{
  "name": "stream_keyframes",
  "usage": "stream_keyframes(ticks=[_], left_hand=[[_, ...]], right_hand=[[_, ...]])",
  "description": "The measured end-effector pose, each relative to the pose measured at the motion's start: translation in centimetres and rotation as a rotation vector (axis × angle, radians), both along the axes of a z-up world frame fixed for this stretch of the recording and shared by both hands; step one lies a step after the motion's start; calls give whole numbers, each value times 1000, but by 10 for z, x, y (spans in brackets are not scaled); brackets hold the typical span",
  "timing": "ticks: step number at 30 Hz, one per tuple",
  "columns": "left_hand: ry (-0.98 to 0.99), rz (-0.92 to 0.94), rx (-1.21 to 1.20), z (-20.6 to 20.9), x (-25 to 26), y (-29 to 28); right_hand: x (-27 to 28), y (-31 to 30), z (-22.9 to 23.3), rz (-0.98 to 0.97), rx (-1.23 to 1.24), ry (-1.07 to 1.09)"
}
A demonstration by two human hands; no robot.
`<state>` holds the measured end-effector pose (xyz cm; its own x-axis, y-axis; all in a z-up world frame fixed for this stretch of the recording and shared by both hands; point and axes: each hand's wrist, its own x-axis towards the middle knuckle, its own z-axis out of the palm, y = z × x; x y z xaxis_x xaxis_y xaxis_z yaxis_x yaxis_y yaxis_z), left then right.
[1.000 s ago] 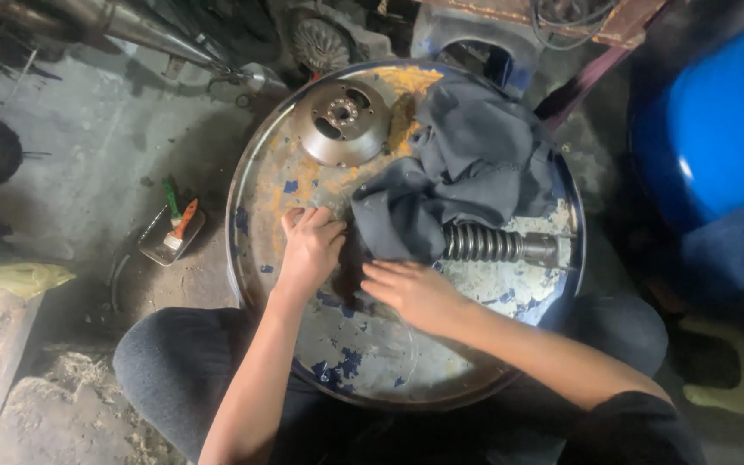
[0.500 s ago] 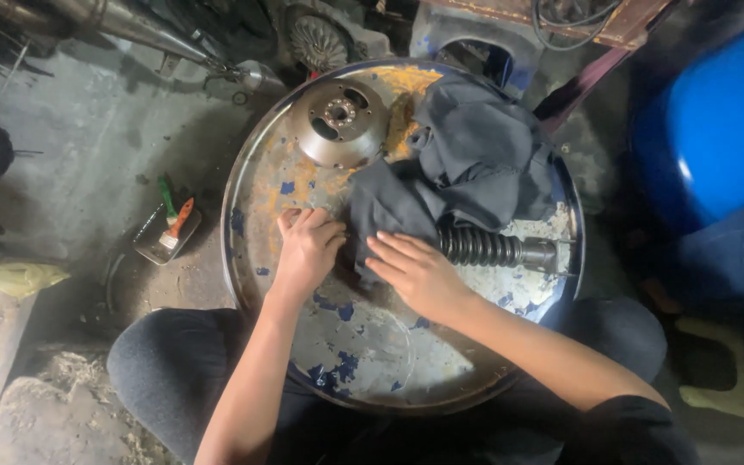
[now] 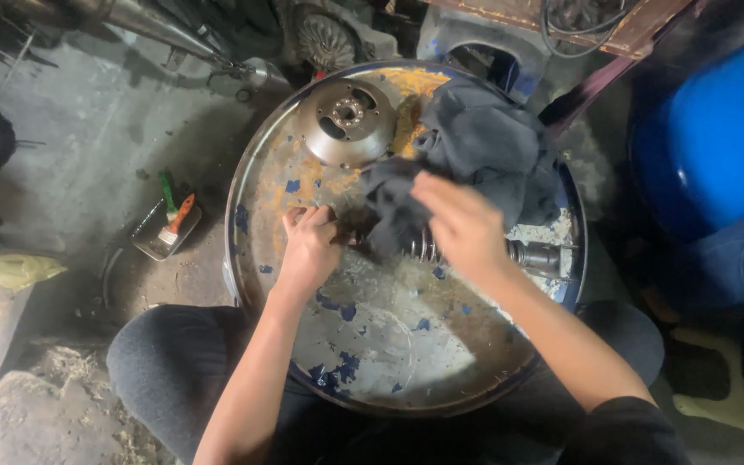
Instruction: Cleaning a motorcycle shock absorber by wiping it with a cloth on a barrel workspace.
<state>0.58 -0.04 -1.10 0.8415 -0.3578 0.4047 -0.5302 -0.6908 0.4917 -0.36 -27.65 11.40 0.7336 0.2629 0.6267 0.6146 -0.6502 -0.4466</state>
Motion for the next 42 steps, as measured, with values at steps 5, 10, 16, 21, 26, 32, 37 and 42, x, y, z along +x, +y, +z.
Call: stream_keyframes(ticks=[5, 10, 16, 21, 26, 32, 37, 42], left_hand=[[1, 12, 46, 29, -1, -3], [33, 0, 96, 24, -3, -1], [46, -7, 68, 23, -3, 1], [83, 29, 103, 23, -2, -1], [90, 24, 113, 29, -2, -2], [15, 4, 150, 8, 0, 1], [-36, -7, 148, 29, -8, -4], [8, -25, 177, 15, -4, -3]], right_hand=[[-2, 13, -30, 13, -209, -164], [-55, 36, -56, 223, -395, -64], [-68, 42, -34, 235, -474, 15], [-79, 38, -65, 244, -553, 90], [-78, 33, -48, 259, -533, 187], [-31, -3, -11, 240, -320, -43], [-9, -23, 40, -12, -280, -232], [-31, 7, 32, 240, -829, 545]])
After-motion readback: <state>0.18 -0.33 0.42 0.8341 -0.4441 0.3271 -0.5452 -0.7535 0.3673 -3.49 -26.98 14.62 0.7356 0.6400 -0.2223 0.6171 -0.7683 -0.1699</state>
